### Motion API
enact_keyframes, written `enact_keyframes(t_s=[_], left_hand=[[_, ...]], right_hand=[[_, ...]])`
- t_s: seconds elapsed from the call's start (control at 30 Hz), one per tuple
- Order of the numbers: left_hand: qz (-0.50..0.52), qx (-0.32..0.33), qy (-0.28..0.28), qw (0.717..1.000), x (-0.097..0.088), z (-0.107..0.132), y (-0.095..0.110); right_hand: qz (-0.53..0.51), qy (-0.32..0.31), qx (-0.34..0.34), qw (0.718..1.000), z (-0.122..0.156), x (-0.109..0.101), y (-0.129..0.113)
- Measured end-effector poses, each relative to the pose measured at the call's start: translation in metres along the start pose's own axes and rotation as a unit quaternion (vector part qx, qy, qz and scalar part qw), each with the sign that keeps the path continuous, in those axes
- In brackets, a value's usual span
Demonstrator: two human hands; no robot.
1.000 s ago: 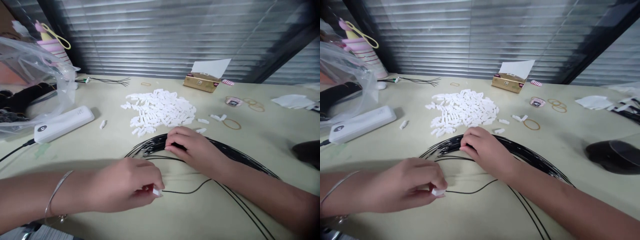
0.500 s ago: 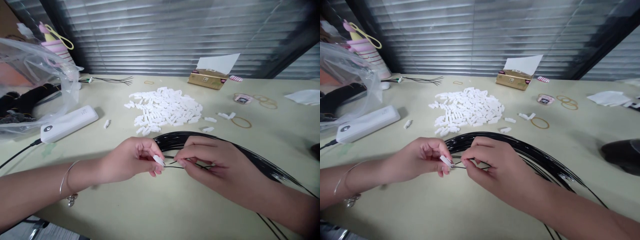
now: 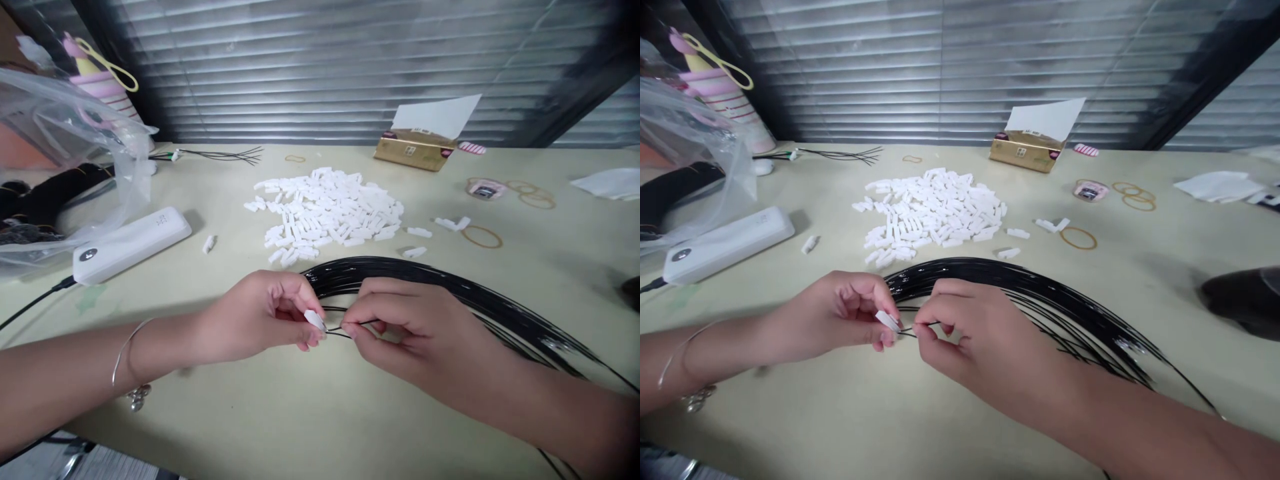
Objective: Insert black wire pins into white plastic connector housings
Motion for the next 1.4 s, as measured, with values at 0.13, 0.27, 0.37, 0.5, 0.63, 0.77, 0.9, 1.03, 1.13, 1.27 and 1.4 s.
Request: enact_keyframes(t_s=[0.13, 0.27, 0.37, 0.5, 0.63, 0.77, 0.9, 1.03, 1.13, 1.27, 1.4], left_hand=[[-0.008, -0.005, 0.000, 1.000, 0.001, 0.000, 0.000], [-0.020, -0.011, 0.004, 1.000, 0.001, 0.002, 0.001], [-0.019, -0.010, 0.002, 1.000, 0.001, 0.001, 0.001], [-0.029, 0.009, -0.016, 0.999, 0.005, 0.003, 0.002], [-0.116, 0.035, -0.031, 0.992, 0.010, 0.008, 0.005], [-0.084, 0.028, -0.031, 0.996, 0.009, 0.008, 0.003], [-0.018, 0.023, -0.024, 0.999, 0.004, 0.004, 0.001], [-0.002, 0.015, -0.001, 1.000, -0.004, 0.000, 0.002], [0.003, 0.007, 0.008, 1.000, -0.007, -0.002, 0.002], [0.008, 0.004, 0.001, 1.000, -0.007, -0.003, 0.003], [-0.008, 0.005, 0.002, 1.000, -0.006, -0.002, 0.003]], right_hand=[[0.016, 0.019, -0.021, 0.999, 0.004, 0.006, -0.002], [0.019, 0.022, -0.022, 0.999, 0.005, 0.012, -0.002], [0.002, -0.021, -0.007, 1.000, 0.001, 0.013, 0.000], [-0.026, -0.035, 0.034, 0.999, -0.010, 0.000, 0.015], [0.070, 0.001, -0.021, 0.997, -0.018, -0.008, 0.026], [0.094, -0.014, -0.055, 0.994, -0.015, -0.002, 0.031], [0.120, 0.028, -0.053, 0.991, -0.009, -0.013, 0.023], [0.117, 0.063, -0.036, 0.990, -0.002, -0.027, 0.009], [0.070, 0.021, -0.060, 0.996, 0.000, -0.024, -0.003], [0.044, -0.009, -0.052, 0.998, -0.001, -0.017, -0.007], [0.024, 0.020, -0.018, 0.999, -0.003, -0.016, -0.001]])
Point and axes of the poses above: each hand's wrist, its own z-axis away from the middle knuckle, its own x-axis out of the palm, y = z × x, the point moved 7 cm from there along -z, towards the middle knuckle, and after that the axes turned 9 degrees about -z, right-handed, at the moved point
